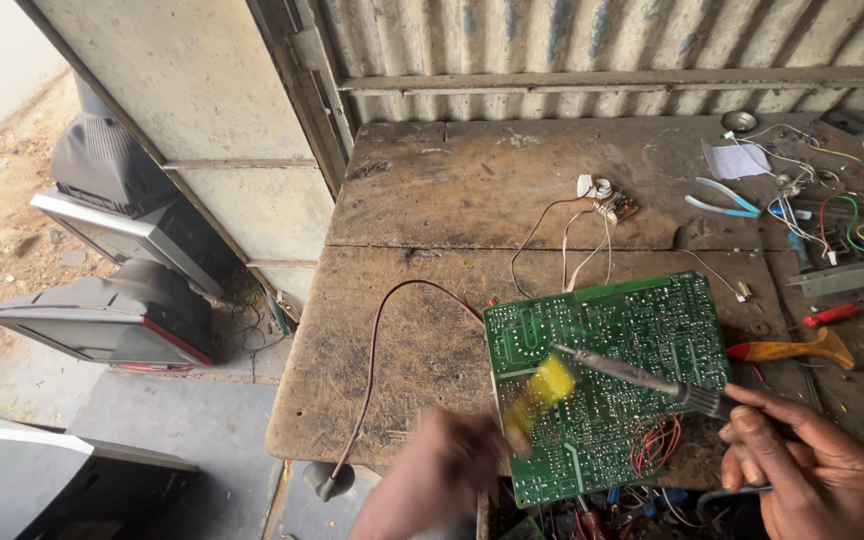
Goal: The person uses a soldering iron and a yellow brush to work on a green circuit board. They repeatedly apply the soldering iron to various points on the board and use the brush to clean or spread flux. The person continues this process across different areas of the board throughout the clip.
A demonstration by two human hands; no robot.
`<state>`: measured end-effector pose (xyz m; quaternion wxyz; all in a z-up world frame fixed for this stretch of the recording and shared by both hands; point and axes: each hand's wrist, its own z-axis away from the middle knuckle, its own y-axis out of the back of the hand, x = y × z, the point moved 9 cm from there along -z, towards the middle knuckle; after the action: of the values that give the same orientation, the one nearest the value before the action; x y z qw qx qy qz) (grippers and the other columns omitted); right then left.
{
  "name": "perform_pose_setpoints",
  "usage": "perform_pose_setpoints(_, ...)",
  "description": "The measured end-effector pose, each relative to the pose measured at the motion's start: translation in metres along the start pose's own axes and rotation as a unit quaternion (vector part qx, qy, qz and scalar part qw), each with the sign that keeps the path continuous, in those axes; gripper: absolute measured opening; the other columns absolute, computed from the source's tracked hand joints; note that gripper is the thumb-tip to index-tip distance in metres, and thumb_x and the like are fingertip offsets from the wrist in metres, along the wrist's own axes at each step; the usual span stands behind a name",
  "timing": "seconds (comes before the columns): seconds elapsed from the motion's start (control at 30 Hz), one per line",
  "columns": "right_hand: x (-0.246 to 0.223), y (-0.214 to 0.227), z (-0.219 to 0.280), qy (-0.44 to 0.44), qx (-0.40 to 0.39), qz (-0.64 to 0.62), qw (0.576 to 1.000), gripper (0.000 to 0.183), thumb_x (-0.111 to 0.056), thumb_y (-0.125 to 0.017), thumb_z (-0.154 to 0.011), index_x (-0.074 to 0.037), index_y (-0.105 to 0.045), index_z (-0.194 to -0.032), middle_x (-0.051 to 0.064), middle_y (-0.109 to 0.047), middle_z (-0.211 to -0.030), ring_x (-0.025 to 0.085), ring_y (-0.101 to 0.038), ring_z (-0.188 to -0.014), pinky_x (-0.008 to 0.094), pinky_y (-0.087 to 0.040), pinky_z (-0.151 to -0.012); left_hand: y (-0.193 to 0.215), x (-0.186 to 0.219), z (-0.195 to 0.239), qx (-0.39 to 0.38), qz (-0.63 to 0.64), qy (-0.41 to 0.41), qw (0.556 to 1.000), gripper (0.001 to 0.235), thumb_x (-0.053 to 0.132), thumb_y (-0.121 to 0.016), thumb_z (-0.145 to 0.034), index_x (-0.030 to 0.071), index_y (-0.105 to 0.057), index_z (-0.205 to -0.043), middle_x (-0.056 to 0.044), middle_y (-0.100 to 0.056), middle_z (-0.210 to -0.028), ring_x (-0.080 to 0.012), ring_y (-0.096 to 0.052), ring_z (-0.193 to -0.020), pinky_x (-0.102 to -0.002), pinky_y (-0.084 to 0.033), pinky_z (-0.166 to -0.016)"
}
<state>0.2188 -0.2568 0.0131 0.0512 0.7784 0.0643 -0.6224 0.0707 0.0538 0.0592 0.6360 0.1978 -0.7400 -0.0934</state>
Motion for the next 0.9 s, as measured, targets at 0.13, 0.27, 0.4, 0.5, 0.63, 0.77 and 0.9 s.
perform_pose_setpoints(0.13, 0.010, -0.006, -0.006, -0.051, 0.000, 0.045, 0.998, 0.026, 0.004, -0.063, -0.097, 0.011, -0.069, -0.121, 0.023, -0.068, -0.078, 0.016, -0.053, -0.056, 0.036, -0.049, -0.046, 0.029, -0.077, -0.011, 0.208, 0.185, 0.081, 0.957, 0.065, 0.020, -0.072, -0.092, 0.006, -0.053, -0.153, -0.003, -0.065, -0.071, -0.0084, -0.053, -0.054, -0.026, -0.044, -0.045)
perform_pose_setpoints(0.27, 0.012, -0.007, -0.015, -0.045, -0.007, 0.072, 0.996, 0.026, 0.005, -0.063, -0.096, 0.011, -0.070, -0.120, 0.023, -0.068, -0.078, 0.016, -0.053, -0.054, 0.036, -0.048, -0.046, 0.011, -0.111, -0.020, 0.205, 0.190, 0.072, 0.957, 0.075, 0.016, -0.084, -0.080, 0.002, -0.053, -0.147, 0.001, -0.073, -0.082, -0.0059, -0.065, -0.067, -0.020, -0.057, -0.063)
perform_pose_setpoints(0.4, 0.015, -0.010, -0.018, -0.020, -0.035, 0.023, 0.999, 0.026, 0.005, -0.063, -0.096, 0.010, -0.070, -0.120, 0.021, -0.068, -0.080, 0.014, -0.052, -0.057, 0.034, -0.049, -0.048, 0.007, -0.110, -0.022, 0.188, 0.248, 0.054, 0.949, 0.082, 0.009, -0.087, -0.077, -0.001, -0.050, -0.149, 0.000, -0.068, -0.081, -0.0056, -0.064, -0.071, -0.020, -0.055, -0.063)
perform_pose_setpoints(0.5, 0.021, -0.008, -0.019, -0.029, -0.030, 0.024, 0.999, 0.026, 0.006, -0.064, -0.096, 0.011, -0.070, -0.121, 0.022, -0.068, -0.079, 0.014, -0.052, -0.057, 0.034, -0.049, -0.048, 0.007, -0.103, -0.024, 0.169, 0.270, 0.049, 0.947, 0.082, 0.005, -0.087, -0.077, -0.003, -0.050, -0.150, -0.001, -0.067, -0.084, -0.0057, -0.063, -0.073, -0.021, -0.055, -0.065)
perform_pose_setpoints(0.63, 0.020, -0.007, -0.025, -0.007, -0.051, 0.018, 0.999, 0.025, 0.004, -0.064, -0.096, 0.009, -0.070, -0.120, 0.020, -0.069, -0.082, 0.013, -0.054, -0.059, 0.033, -0.051, -0.049, 0.005, -0.099, -0.026, 0.163, 0.290, 0.042, 0.942, 0.081, 0.003, -0.085, -0.079, -0.003, -0.049, -0.151, -0.001, -0.067, -0.087, -0.0056, -0.064, -0.078, -0.021, -0.056, -0.069)
perform_pose_setpoints(0.77, 0.008, -0.009, -0.047, 0.034, -0.142, 0.144, 0.979, 0.029, 0.000, -0.068, -0.096, 0.004, -0.074, -0.124, 0.017, -0.067, -0.075, 0.020, -0.067, -0.059, 0.034, -0.056, -0.050, 0.003, -0.100, -0.026, 0.152, 0.300, 0.039, 0.941, 0.077, 0.002, -0.084, -0.080, -0.004, -0.050, -0.150, -0.003, -0.070, -0.091, -0.0074, -0.066, -0.082, -0.023, -0.058, -0.073)
perform_pose_setpoints(0.9, -0.008, -0.018, -0.082, 0.089, -0.190, 0.201, 0.957, 0.026, -0.003, -0.070, -0.091, -0.001, -0.076, -0.116, 0.014, -0.071, -0.082, 0.019, -0.068, -0.059, 0.031, -0.058, -0.048, 0.004, -0.097, -0.029, 0.148, 0.311, 0.042, 0.938, 0.077, 0.002, -0.084, -0.079, -0.004, -0.051, -0.148, -0.003, -0.071, -0.096, -0.0082, -0.068, -0.088, -0.024, -0.060, -0.080)
